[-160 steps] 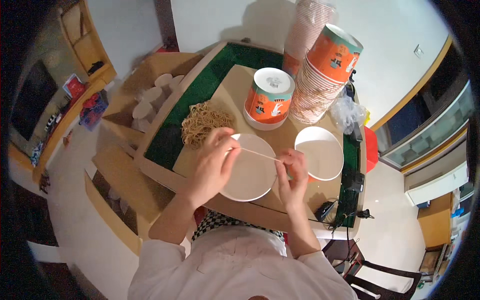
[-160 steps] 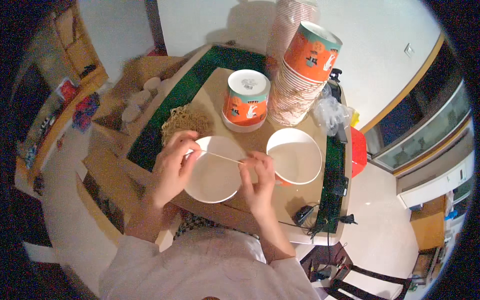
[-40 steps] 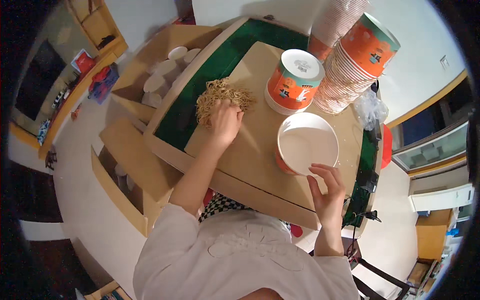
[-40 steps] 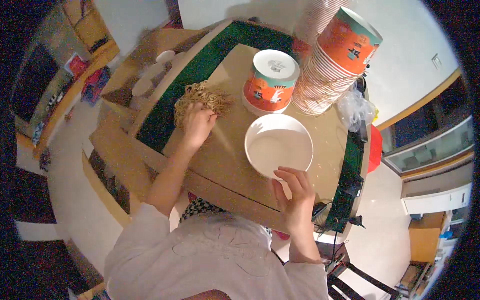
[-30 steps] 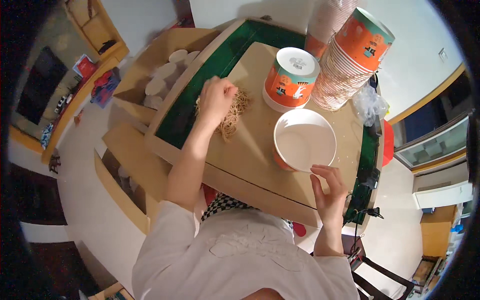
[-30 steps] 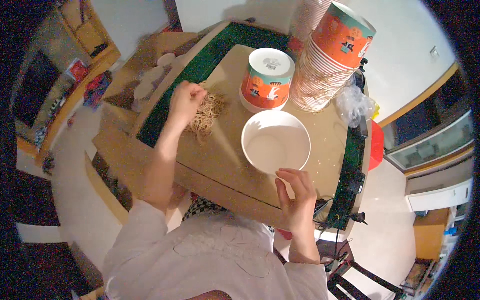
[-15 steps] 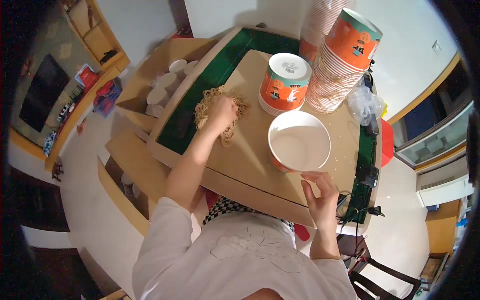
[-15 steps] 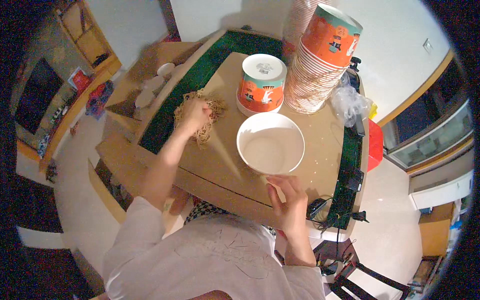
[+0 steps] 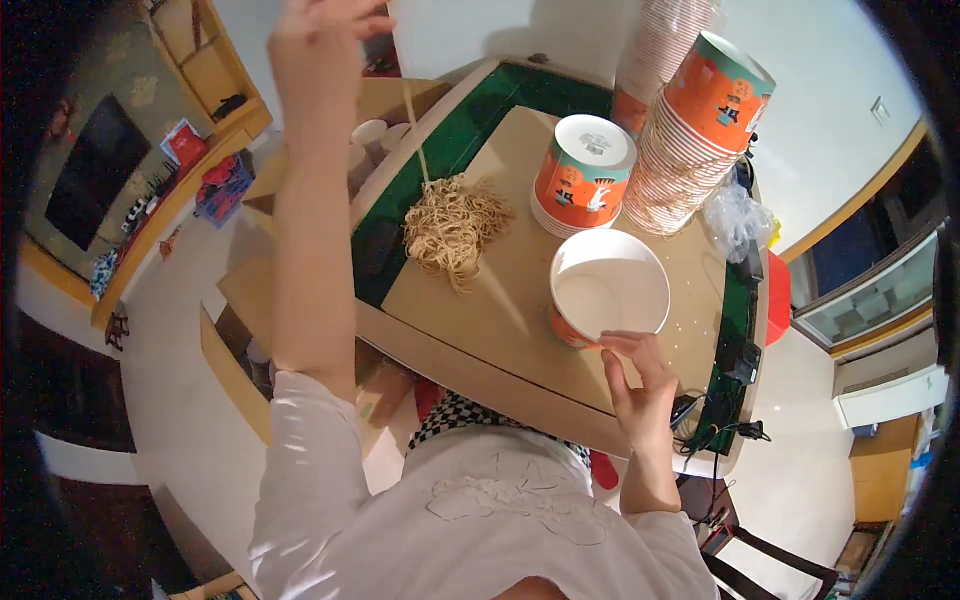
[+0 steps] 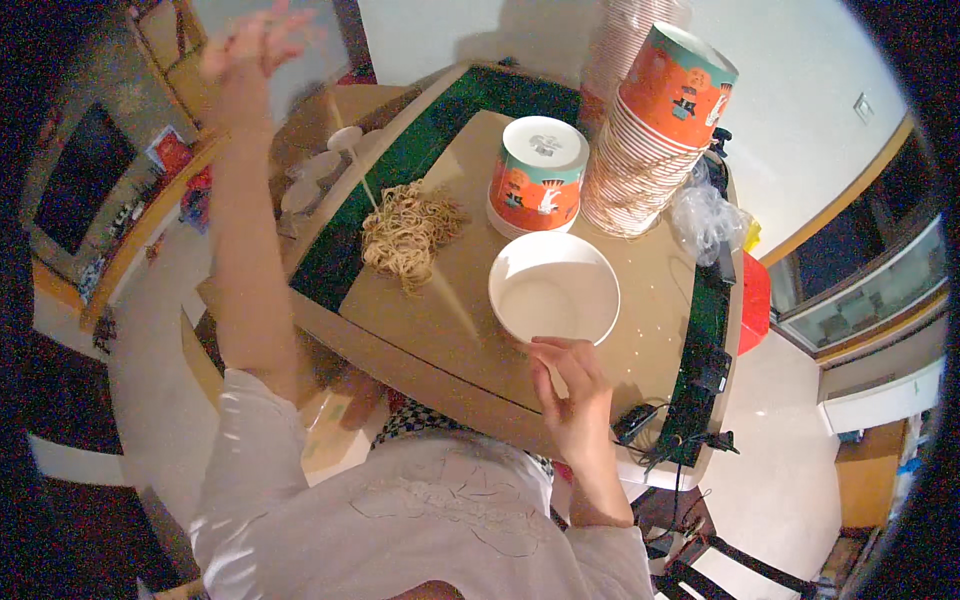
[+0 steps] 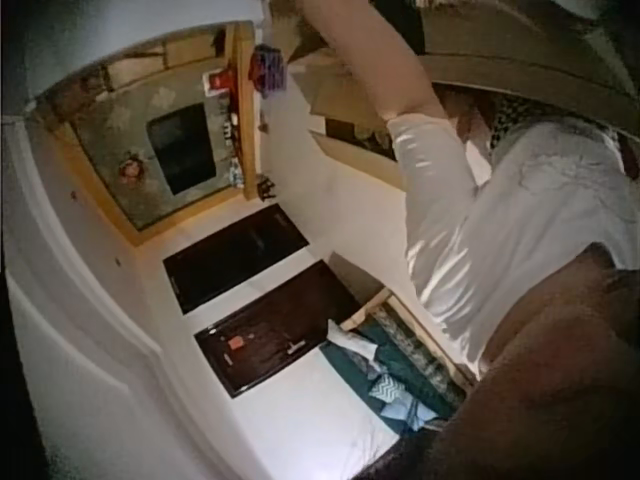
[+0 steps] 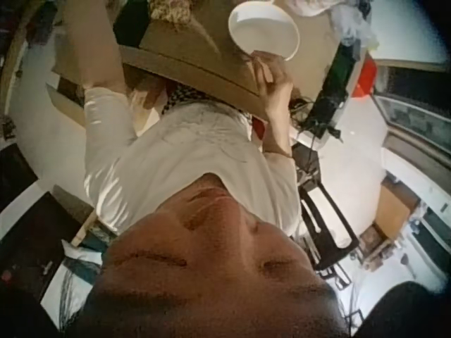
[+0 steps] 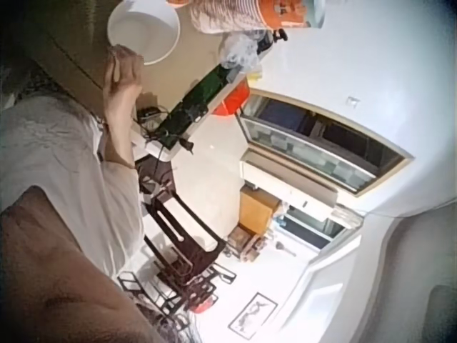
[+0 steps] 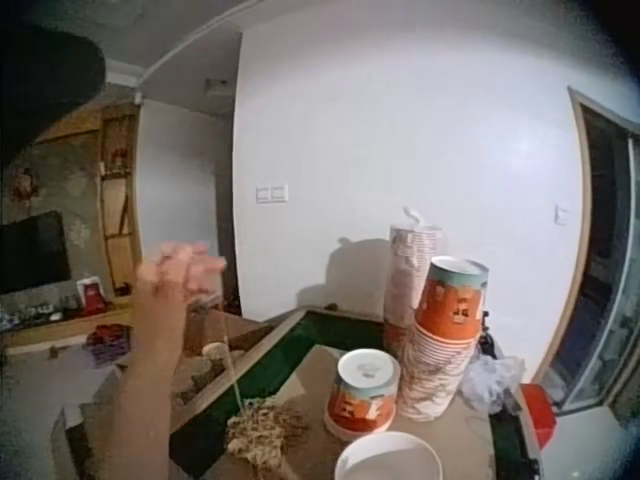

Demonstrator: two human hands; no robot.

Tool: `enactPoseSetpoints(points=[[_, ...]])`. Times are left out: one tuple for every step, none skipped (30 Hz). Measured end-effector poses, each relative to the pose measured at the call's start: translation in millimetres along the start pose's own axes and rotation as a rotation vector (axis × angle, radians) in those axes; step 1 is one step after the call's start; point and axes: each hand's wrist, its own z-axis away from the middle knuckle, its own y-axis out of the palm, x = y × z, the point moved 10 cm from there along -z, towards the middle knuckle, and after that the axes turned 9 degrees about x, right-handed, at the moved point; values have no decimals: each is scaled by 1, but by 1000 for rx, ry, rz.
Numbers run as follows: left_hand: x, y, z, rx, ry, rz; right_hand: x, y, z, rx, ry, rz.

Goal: Tying thin strings around the rims of paper bowls.

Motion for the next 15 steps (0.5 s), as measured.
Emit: enactPoseSetpoints(points=[[-15,8,2,7,-1,9,0,1,-2,-9,7,3],[-35,35,18,130,-29,-60,6,-11,-1,-125,-54,-22],[-54,60,42,248,-54,-134,13,-22,3,-237,-121,-46],[-52,89,78,433,-149,62,21,-22,5,-243,-212,-106],[-53,123,120,629,-244,273,23,-18,3,-241,-245,-285],[-49,151,157,886,-397,-130,22,-14,-1,-250,-273,-455],[-65,155,191,912,-287,-52,33,7,-7,-64,-309,-626],[-84,164,207,960,-65,-123,32,28,-7,42,-276,-769],[-83,157,218,872,-59,-194,33,47,-6,137,-222,-889],[-85,153,228,795,-48,-246,25,54,-3,113,-136,-961],[-78,150,237,783,-73,-264,14,62,2,138,-55,-1044],[-70,147,245,770,-97,-283,3,71,8,163,24,-1128],[-59,146,257,769,-174,-256,-6,72,13,104,7,-980],[-53,148,267,776,-174,-250,-13,76,18,95,12,-980],[-41,150,278,809,-250,-270,-25,78,25,55,80,-903]])
